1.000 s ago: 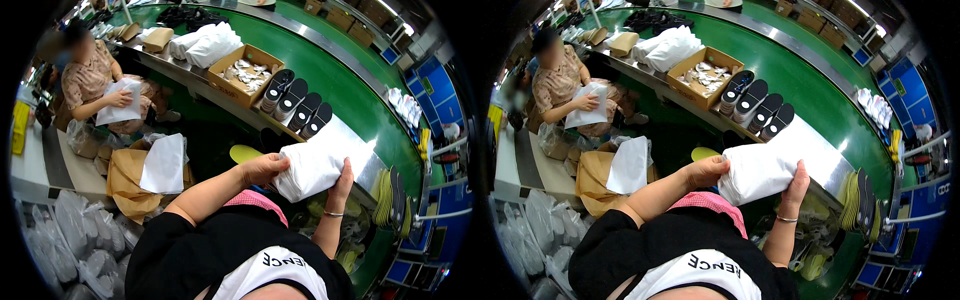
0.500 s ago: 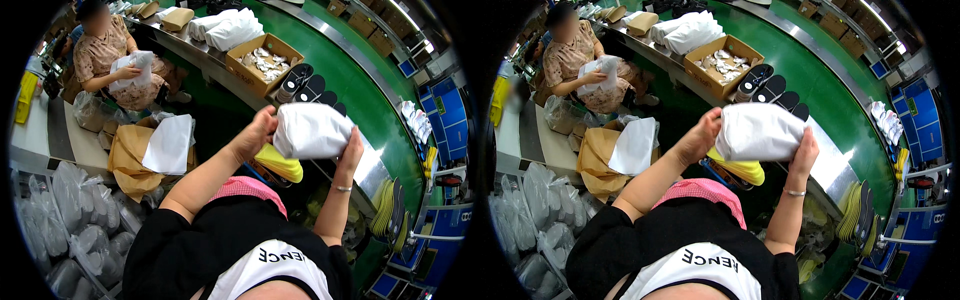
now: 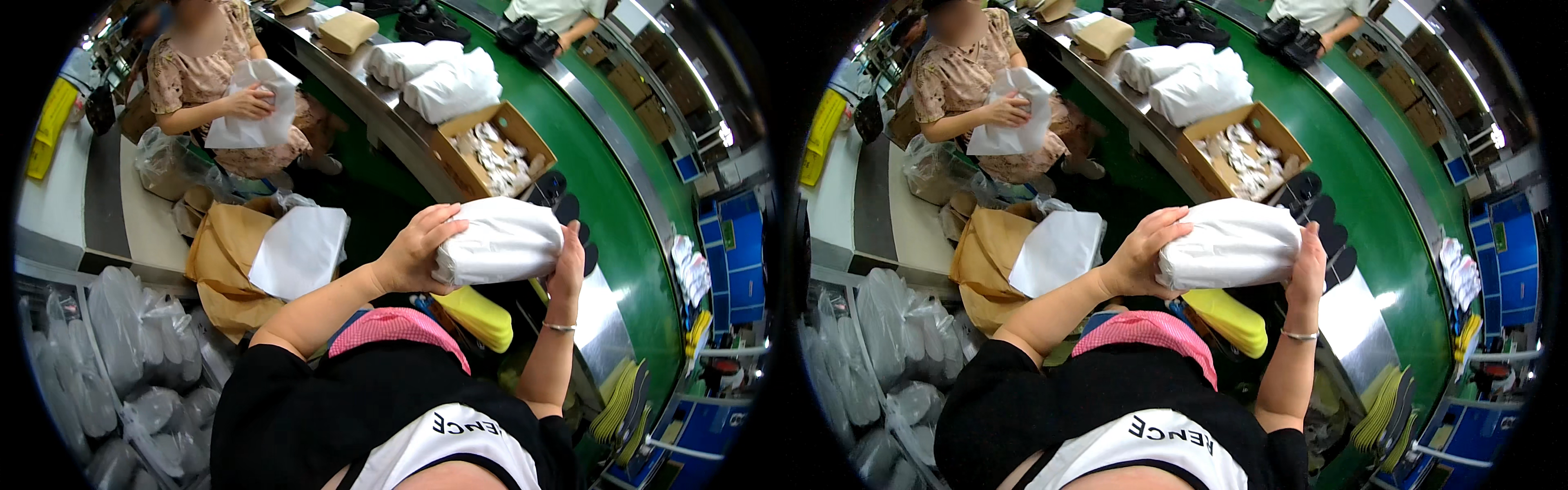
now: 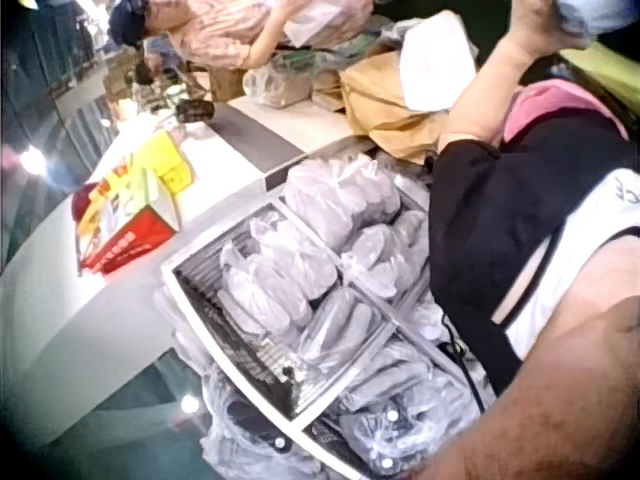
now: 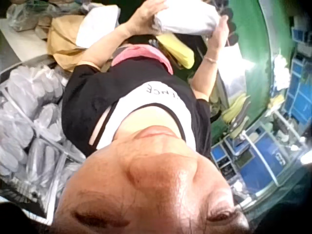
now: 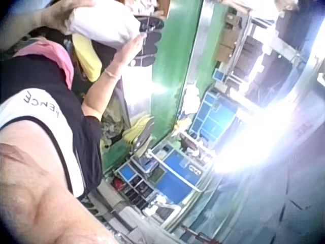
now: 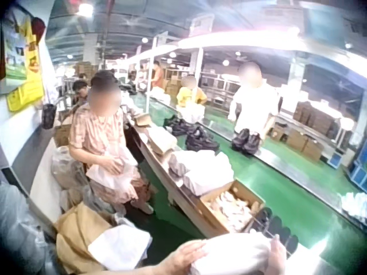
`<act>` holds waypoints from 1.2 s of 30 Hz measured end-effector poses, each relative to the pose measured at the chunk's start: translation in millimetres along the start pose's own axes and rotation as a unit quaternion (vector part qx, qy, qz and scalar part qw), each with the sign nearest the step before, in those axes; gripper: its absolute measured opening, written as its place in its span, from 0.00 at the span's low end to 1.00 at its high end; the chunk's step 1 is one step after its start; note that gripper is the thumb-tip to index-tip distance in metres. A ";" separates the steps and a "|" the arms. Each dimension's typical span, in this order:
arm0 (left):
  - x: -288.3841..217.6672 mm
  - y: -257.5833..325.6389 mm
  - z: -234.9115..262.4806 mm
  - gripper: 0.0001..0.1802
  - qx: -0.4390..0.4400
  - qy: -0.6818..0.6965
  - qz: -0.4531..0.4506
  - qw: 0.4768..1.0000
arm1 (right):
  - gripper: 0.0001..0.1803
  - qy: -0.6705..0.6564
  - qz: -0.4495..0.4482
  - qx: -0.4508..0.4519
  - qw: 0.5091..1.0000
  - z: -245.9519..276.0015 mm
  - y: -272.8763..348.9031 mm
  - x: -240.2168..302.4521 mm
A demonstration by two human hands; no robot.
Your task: The person wraps shoe inserts in protective paper and places them onto a conveyor belt or into a container.
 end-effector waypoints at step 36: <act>533.9 -111.4 167.1 0.70 -0.062 -0.102 0.494 0.861 | 0.14 0.146 -0.449 -0.067 0.879 -82.4 89.0 -178.0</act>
Point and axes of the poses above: each hand's wrist, its own y-axis away from the middle knuckle, its own z-axis out of the back of the hand, x = y × z, the point moved 10 cm from there along -y, towards the middle knuckle, and after that the axes turned 2 degrees about y, right-handed, at the moved point
